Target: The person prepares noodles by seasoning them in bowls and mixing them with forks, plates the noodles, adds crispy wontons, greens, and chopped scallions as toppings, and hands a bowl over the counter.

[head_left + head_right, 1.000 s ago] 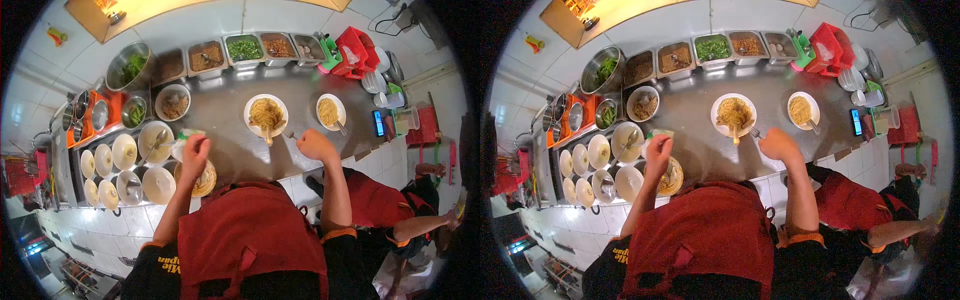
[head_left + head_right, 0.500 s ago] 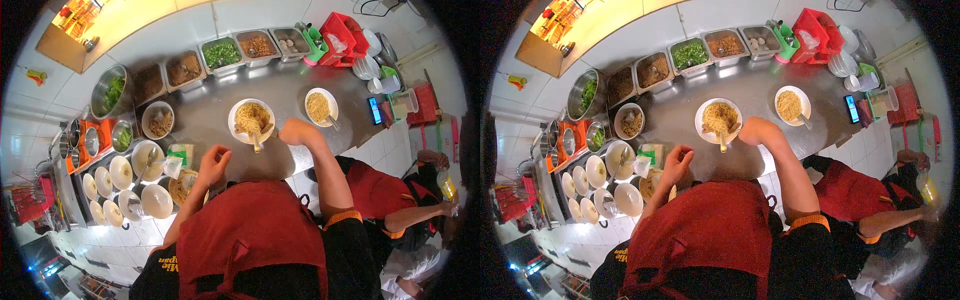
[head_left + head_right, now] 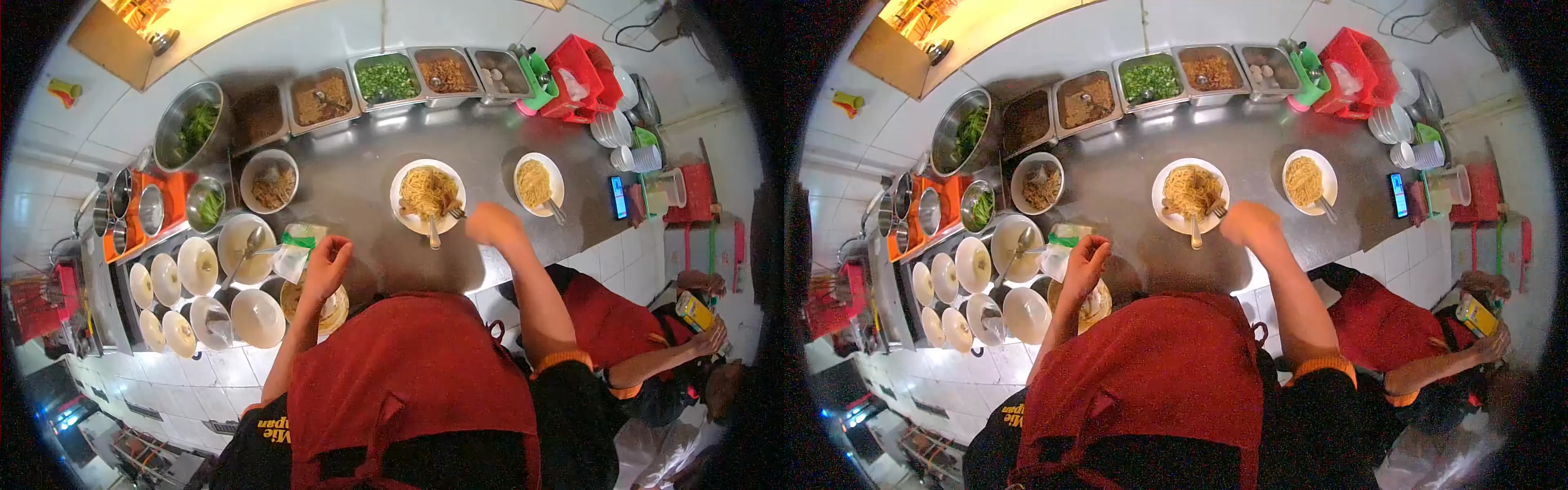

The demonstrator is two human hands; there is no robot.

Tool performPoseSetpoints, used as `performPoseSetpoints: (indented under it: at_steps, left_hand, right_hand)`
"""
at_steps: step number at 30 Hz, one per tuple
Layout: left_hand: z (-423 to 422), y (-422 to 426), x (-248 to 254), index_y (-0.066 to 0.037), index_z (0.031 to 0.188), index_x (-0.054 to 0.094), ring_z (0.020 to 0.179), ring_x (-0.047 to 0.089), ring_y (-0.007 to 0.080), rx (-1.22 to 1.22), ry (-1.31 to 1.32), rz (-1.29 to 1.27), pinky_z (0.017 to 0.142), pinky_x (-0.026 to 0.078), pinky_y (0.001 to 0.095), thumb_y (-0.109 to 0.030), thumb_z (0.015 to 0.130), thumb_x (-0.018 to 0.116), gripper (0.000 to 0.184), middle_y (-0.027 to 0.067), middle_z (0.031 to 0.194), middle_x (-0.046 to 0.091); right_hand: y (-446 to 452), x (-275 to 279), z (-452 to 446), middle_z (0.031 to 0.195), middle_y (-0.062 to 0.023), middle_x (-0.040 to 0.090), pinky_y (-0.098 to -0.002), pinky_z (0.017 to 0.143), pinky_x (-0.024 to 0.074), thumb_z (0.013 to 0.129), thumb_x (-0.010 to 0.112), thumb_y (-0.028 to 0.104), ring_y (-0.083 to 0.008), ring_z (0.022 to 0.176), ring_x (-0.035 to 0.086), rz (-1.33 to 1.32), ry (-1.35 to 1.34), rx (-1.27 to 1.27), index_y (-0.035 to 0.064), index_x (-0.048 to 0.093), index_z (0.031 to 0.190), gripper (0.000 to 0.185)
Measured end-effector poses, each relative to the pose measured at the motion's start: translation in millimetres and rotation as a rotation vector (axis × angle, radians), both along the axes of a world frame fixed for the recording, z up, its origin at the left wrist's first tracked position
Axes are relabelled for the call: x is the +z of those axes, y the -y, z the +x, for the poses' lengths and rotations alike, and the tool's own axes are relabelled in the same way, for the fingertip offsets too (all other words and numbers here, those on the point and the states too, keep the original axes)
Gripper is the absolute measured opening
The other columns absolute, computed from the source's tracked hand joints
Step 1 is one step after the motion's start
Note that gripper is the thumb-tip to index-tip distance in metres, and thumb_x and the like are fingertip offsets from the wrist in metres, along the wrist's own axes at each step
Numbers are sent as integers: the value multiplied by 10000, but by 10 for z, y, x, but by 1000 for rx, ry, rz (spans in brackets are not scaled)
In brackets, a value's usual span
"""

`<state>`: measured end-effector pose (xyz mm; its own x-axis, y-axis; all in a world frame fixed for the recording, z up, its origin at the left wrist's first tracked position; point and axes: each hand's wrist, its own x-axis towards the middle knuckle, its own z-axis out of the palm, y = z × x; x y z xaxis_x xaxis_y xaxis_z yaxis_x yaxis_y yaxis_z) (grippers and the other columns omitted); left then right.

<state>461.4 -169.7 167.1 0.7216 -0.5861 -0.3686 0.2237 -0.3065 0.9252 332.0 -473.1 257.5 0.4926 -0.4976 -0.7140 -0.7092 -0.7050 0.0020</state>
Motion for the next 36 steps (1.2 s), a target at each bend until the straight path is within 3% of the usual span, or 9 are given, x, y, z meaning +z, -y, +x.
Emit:
performPoseSetpoints:
  at_steps: [4, 11, 13, 16, 22, 33, 36]
  left_hand:
    - [37, -54, -100, -33, 973, 609, 634, 506, 59, 4, -24, -9, 559, 421, 227, -213, 926, 626, 187, -12, 776, 591]
    - [57, 8, -90, -38, 972, 612, 632, 512, 66, -81, -40, 33, 555, 428, 230, -244, 925, 629, 212, 2, 784, 598]
    - [49, 38, -90, -37, 972, 611, 639, 515, 67, -91, -27, 28, 556, 430, 231, -250, 925, 629, 219, 4, 790, 601]
    - [38, 51, -92, -39, 993, 602, 633, 504, 65, -114, -32, 27, 561, 425, 221, -238, 936, 621, 208, 16, 818, 605]
    - [-56, 48, -27, -39, 997, 601, 674, 536, 83, -153, -44, 61, 581, 437, 238, -253, 930, 626, 225, 13, 818, 615]
    - [-136, -40, -43, -50, 996, 596, 701, 542, 83, -158, -47, 126, 583, 440, 238, -266, 937, 621, 226, 8, 825, 614]
    - [-156, 34, -29, -57, 1009, 592, 607, 484, 60, -130, -46, 81, 553, 403, 220, -226, 948, 611, 181, 24, 810, 604]
  right_hand:
    - [-69, -84, -287, 1057, -277, 658, -476, 877, 504, 815, 484, 229, -400, 1012, 644, -39, 128, -172, -45, 683, 991, 382]
    - [-246, -356, -675, 993, -242, 676, -491, 855, 509, 867, 447, 266, -415, 947, 647, -69, 370, -212, -11, 685, 942, 372]
    - [-335, -266, -685, 927, -263, 656, -525, 819, 486, 873, 431, 244, -432, 893, 626, -101, 454, -255, -39, 655, 848, 361]
    - [-363, -275, -671, 954, -225, 681, -499, 826, 515, 883, 445, 273, -397, 911, 654, -121, 455, -238, 8, 681, 923, 357]
    - [-317, -217, -516, 930, -220, 685, -501, 797, 520, 883, 446, 270, -398, 882, 658, -103, 515, -183, 15, 685, 910, 351]
    - [-275, 236, -493, 1032, -208, 692, -463, 835, 529, 821, 528, 225, -371, 983, 667, -120, 247, -281, 21, 712, 972, 313]
    - [-321, 360, -254, 1048, -201, 692, -444, 841, 531, 810, 549, 198, -356, 997, 670, -75, 193, -274, 26, 715, 998, 304]
